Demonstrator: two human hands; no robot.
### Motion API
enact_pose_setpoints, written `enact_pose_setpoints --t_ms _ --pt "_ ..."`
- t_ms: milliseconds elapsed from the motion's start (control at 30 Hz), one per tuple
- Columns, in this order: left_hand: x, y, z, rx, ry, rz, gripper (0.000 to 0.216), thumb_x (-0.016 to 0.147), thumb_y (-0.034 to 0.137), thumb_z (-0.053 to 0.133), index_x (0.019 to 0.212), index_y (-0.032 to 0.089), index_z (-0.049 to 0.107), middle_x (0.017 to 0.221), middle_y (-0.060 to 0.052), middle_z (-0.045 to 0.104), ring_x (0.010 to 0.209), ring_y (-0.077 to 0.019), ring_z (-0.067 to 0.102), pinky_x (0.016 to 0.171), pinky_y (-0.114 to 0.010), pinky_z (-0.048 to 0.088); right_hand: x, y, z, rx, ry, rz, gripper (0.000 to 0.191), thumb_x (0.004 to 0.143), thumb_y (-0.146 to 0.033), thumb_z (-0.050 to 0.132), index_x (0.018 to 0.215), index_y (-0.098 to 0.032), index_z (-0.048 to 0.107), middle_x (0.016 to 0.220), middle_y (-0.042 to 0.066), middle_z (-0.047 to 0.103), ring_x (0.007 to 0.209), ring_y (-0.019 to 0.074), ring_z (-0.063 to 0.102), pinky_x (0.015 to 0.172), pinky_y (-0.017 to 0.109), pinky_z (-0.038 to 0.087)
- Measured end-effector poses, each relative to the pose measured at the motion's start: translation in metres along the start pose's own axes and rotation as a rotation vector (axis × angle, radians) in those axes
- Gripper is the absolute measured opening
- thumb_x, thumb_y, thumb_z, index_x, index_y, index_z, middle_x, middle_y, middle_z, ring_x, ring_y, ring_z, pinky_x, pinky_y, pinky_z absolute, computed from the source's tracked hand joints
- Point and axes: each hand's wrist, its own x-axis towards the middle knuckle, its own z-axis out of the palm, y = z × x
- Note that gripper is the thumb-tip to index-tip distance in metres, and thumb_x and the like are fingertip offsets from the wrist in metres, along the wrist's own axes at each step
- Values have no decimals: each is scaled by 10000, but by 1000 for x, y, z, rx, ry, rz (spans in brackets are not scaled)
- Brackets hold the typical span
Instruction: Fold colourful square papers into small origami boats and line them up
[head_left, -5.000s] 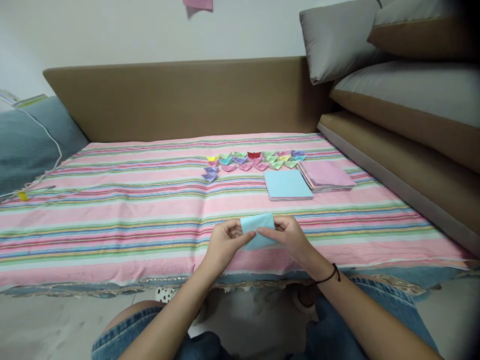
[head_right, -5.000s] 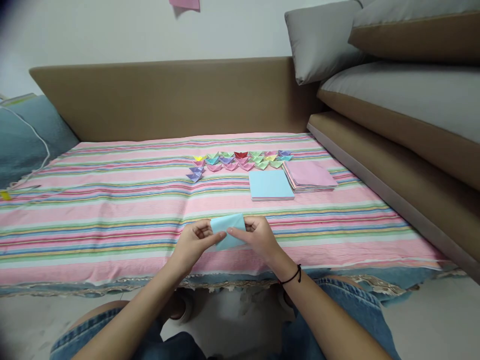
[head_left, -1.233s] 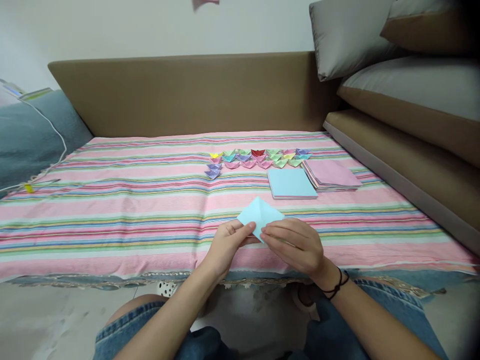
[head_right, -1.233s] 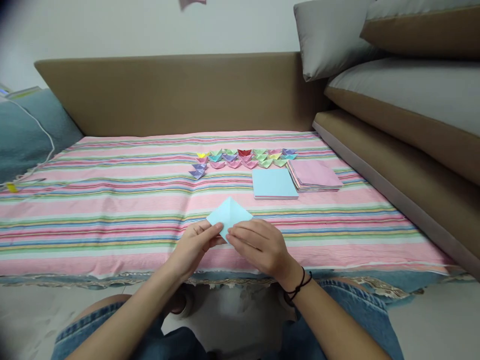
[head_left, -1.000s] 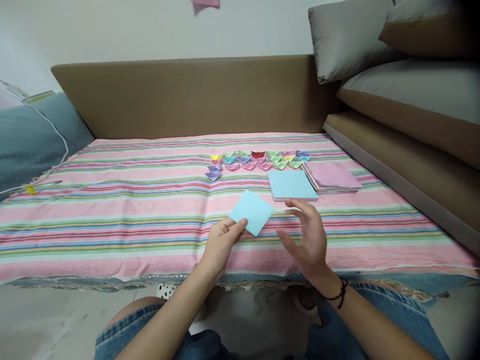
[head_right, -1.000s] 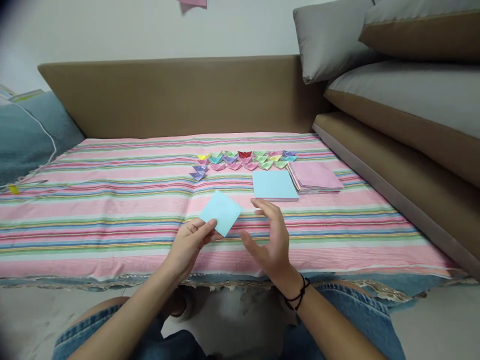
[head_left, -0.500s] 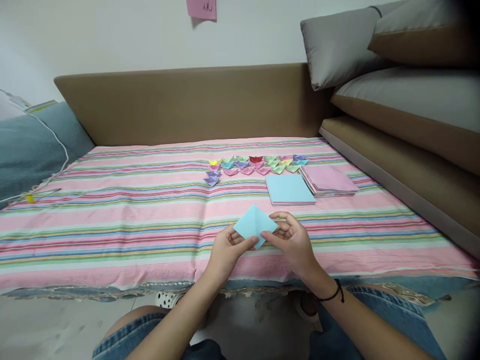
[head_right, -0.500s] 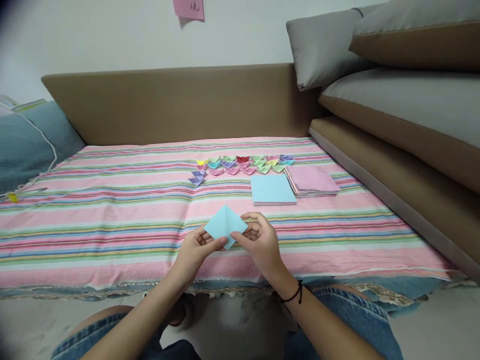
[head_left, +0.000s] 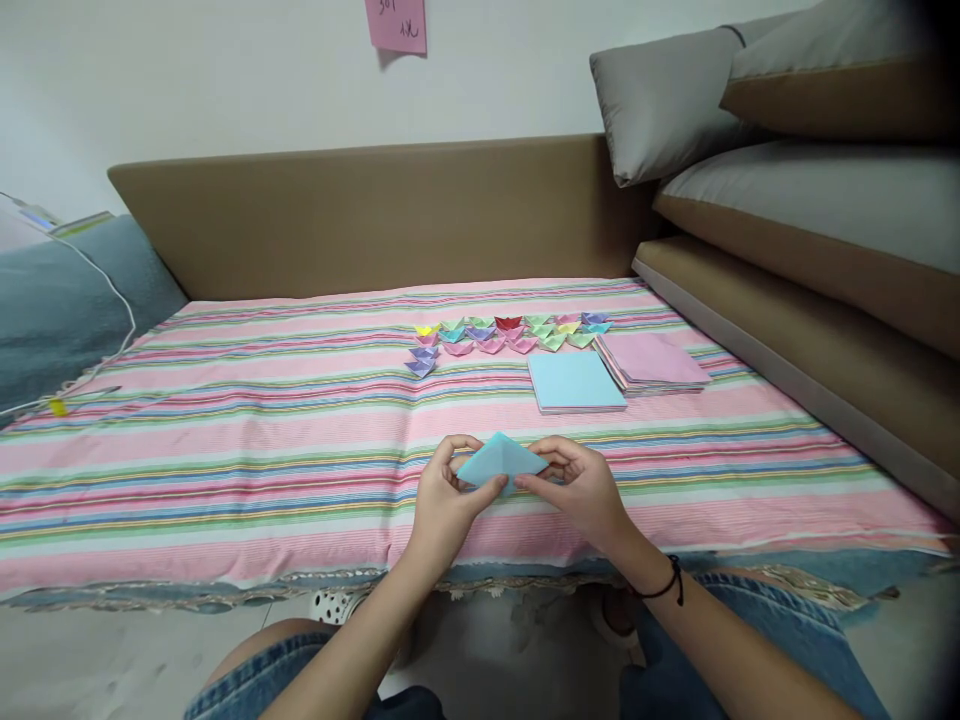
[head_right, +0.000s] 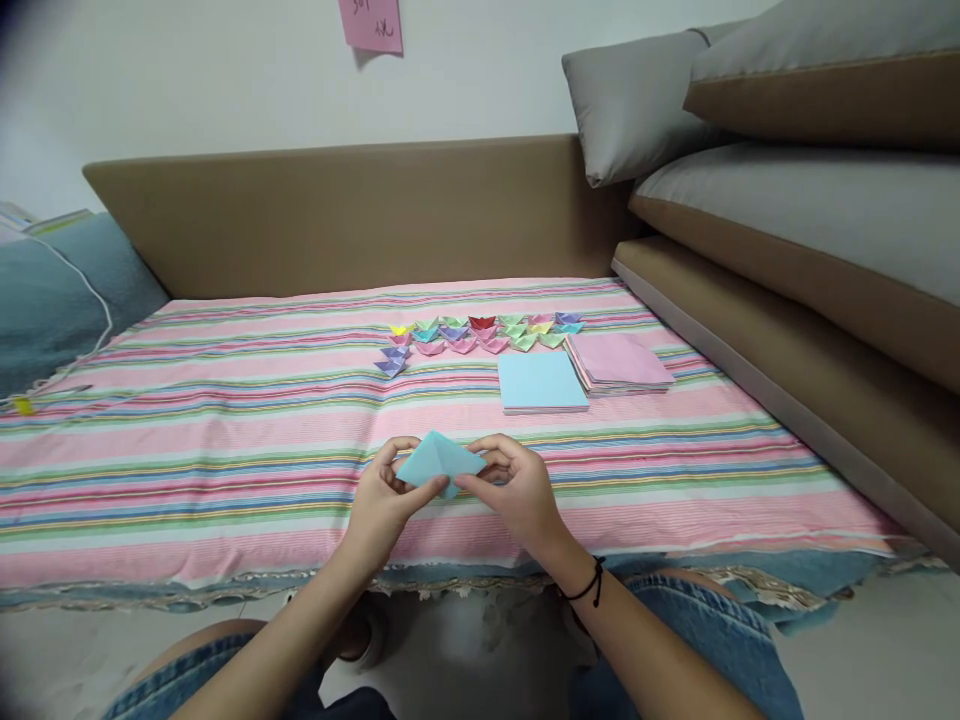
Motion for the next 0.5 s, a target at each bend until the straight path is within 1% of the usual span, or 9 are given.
enact_pose_setpoints --t_ms 67,133,200,267,367,433,500 --pt "-2 2 -2 98 -17 93 342 679 237 704 925 198 469 684 35 625 576 -107 581 525 -197 424 0 -2 -2 -89 -19 -97 189 660 -284 740 767 -172 633 716 42 668 632 174 630 573 282 524" --pt "-3 5 -3 235 -29 222 264 711 216 672 913 199 502 721 16 647 679 -139 624 607 -225 460 0 -4 -4 -181 -34 -206 109 692 -259 718 702 -174 651 702 45 665 659 181 628 600 290 521" --pt "-4 6 -5 354 -37 356 198 732 176 645 902 198 545 764 3 662 744 -149 639 687 -248 479 1 -6 -6 -245 -55 -317 76 726 -243 691 686 -183 668 673 42 668 652 183 627 606 297 515" --pt "-4 6 -7 430 -58 464 196 732 110 622 902 197 576 805 -6 674 763 -145 641 723 -256 487 1 -8 -8 -274 -69 -411 62 757 -223 657 709 -197 687 690 46 687 672 189 639 627 308 518" --pt "-5 7 -8 506 -100 578 298 684 -7 584 900 198 601 835 -6 681 792 -143 636 730 -252 489 1 -8 -10 -310 -75 -506 93 773 -167 622 754 -216 698 719 43 702 704 189 652 651 312 521" --pt "-6 8 -8 549 -116 631 327 664 -35 569 889 198 607 821 -3 679 787 -143 628 714 -249 486 1 -7 -10 -342 -89 -545 120 765 -129 616 763 -218 696 719 39 702 701 183 650 650 309 515" --pt "-6 7 -8 583 -124 665 313 665 -30 569 878 196 610 796 -2 675 763 -145 619 688 -249 481 0 -7 -10 -366 -105 -567 133 759 -107 615 767 -216 691 715 37 699 692 178 647 645 305 508"
